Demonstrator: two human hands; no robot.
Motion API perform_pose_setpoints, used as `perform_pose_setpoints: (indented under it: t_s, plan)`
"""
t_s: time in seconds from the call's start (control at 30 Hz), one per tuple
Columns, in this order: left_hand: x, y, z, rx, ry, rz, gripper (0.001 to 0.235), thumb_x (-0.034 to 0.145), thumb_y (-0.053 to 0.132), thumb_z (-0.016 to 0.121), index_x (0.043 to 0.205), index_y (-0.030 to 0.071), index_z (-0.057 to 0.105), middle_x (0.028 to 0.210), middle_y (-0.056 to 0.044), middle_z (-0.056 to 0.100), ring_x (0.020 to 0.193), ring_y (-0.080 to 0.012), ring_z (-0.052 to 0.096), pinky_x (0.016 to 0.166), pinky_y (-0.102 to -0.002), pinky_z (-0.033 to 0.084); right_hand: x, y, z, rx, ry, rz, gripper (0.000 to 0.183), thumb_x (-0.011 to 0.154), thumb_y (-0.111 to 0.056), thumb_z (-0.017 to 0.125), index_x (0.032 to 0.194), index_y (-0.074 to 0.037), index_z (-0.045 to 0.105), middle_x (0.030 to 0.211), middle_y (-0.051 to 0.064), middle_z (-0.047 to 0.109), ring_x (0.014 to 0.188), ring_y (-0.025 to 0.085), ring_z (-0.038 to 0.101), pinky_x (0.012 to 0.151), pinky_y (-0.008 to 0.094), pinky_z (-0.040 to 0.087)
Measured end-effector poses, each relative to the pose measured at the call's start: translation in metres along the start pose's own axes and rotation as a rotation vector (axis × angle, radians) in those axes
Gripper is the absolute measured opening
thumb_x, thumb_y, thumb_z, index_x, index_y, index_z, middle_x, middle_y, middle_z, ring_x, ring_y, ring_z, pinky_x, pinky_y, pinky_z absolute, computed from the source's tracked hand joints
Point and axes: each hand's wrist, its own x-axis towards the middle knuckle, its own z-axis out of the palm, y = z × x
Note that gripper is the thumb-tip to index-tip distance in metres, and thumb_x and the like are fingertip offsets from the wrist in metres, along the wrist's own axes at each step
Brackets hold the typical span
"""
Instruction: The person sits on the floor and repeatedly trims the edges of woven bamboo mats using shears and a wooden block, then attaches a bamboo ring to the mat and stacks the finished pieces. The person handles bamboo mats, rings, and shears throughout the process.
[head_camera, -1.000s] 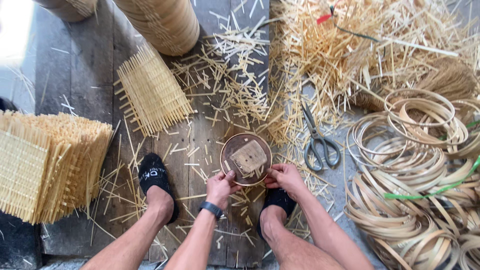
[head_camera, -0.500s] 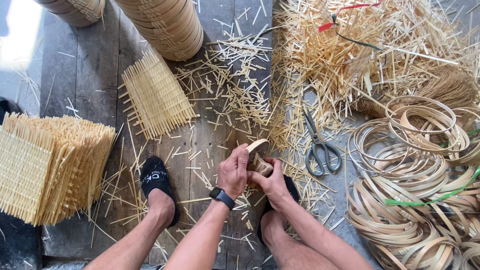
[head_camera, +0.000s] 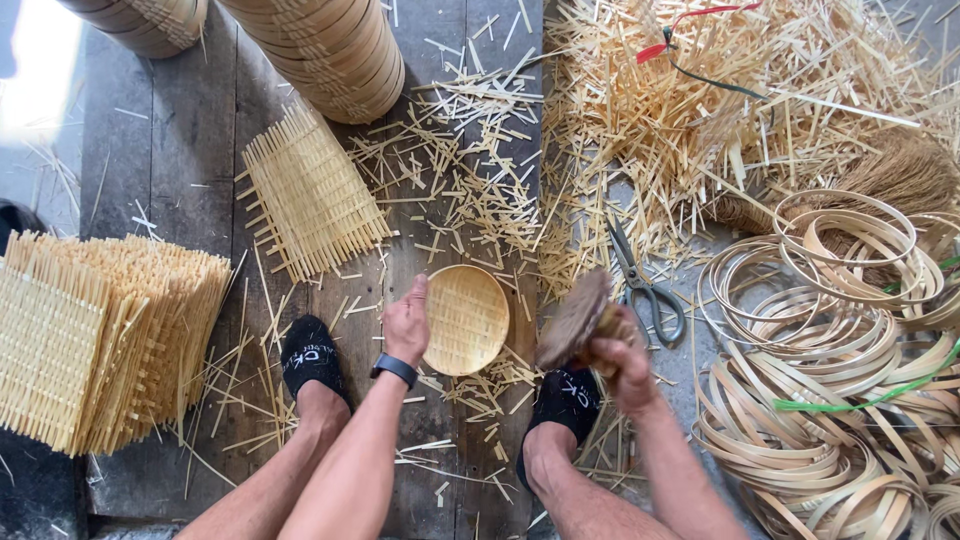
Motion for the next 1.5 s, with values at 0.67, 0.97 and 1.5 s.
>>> perform_pose_setpoints:
  t_s: [0.67,0.97,1.5]
  plan:
    - [-0.057,0.018,-0.004,0.496,0.025,1.278,0.044,0.085,-0.004,0.063,0.128,0.006,0.067,0.136,-0.015,0.068,0.130,-0.0296,0.061,0.117,-0.048,0.042,0.016,0.067,-0.069,-1.178,0.682,0.166,0.103,0.058,-0.037,0.091,0.144,-0.017,0.038,0.134,0.024,0.041,0.124,0.045,0.048,0.101,0.054,0.047]
    - [0.103,0.246,-0.224,0.593,0.625,1.306,0.027,0.102,-0.010,0.057,0.118,0.003,0.074,0.125,-0.019,0.073,0.120,-0.0316,0.068,0.107,-0.040,0.053,0.019,0.073,-0.075,-1.186,0.674,0.212,0.106,0.058,-0.038,0.092,0.146,-0.018,0.037,0.136,0.026,0.040,0.124,0.046,0.049,0.098,0.054,0.050]
    - [0.154,0.275,-0.254,0.578,0.464,1.069,0.032,0.087,-0.010,0.060,0.111,0.005,0.075,0.106,-0.013,0.075,0.100,-0.0328,0.071,0.090,-0.042,0.057,0.036,0.092,-0.095,-1.164,0.615,0.325,0.119,0.058,-0.043,0.092,0.156,-0.018,0.027,0.137,0.028,0.036,0.127,0.048,0.047,0.102,0.060,0.050]
